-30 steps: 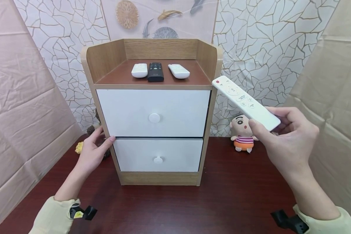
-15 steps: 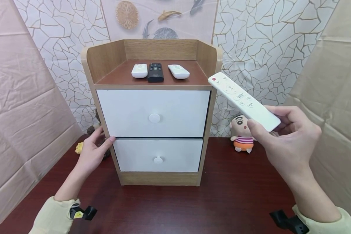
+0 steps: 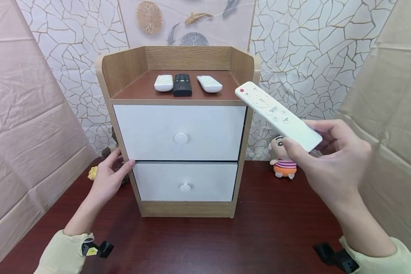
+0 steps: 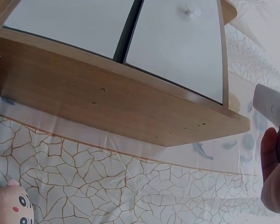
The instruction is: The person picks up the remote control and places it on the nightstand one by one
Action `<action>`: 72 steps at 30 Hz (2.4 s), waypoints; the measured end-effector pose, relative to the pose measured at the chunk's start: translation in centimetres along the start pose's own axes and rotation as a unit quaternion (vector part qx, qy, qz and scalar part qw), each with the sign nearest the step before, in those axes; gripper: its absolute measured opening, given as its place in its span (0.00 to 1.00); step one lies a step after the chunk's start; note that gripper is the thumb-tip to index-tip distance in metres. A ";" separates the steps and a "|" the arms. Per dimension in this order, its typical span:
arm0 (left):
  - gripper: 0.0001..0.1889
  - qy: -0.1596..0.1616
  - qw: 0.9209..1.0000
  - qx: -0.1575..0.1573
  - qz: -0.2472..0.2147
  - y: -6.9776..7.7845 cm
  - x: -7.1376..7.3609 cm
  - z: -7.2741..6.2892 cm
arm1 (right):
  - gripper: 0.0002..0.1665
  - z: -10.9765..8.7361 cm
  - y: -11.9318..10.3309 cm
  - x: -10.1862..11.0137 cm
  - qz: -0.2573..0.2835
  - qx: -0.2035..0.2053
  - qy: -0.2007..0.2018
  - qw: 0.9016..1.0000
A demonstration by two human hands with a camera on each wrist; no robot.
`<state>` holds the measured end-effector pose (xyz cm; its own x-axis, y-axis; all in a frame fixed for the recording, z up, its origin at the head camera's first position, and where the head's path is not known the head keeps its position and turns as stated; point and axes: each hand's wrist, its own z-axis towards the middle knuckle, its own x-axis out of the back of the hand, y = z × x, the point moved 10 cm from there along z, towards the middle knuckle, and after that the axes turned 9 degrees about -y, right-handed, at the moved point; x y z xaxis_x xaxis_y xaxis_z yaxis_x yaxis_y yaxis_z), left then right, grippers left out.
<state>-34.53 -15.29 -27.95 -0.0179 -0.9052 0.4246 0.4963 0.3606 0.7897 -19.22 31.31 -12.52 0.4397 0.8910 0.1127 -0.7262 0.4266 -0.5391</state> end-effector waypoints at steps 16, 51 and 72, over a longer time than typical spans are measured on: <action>0.32 -0.002 1.000 0.003 0.008 0.2 0.1 -0.1 | 0.18 1.6 0.9 -2.7 -0.140 -0.107 -0.029 0.984; 0.32 -0.002 1.000 0.005 0.019 0.2 0.1 0.0 | 0.26 7.2 -1.1 -9.2 -0.217 -0.041 -0.023 0.975; 0.32 -0.003 1.000 0.004 0.015 0.2 0.0 0.0 | 0.26 8.0 -1.3 -11.8 -0.242 -0.014 -0.026 0.970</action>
<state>-34.40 -15.24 -27.80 -0.0083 -0.8927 0.4505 0.4902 0.3891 0.7800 -27.70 21.47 -6.51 0.6979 0.5949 0.3989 -0.4269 0.7927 -0.4352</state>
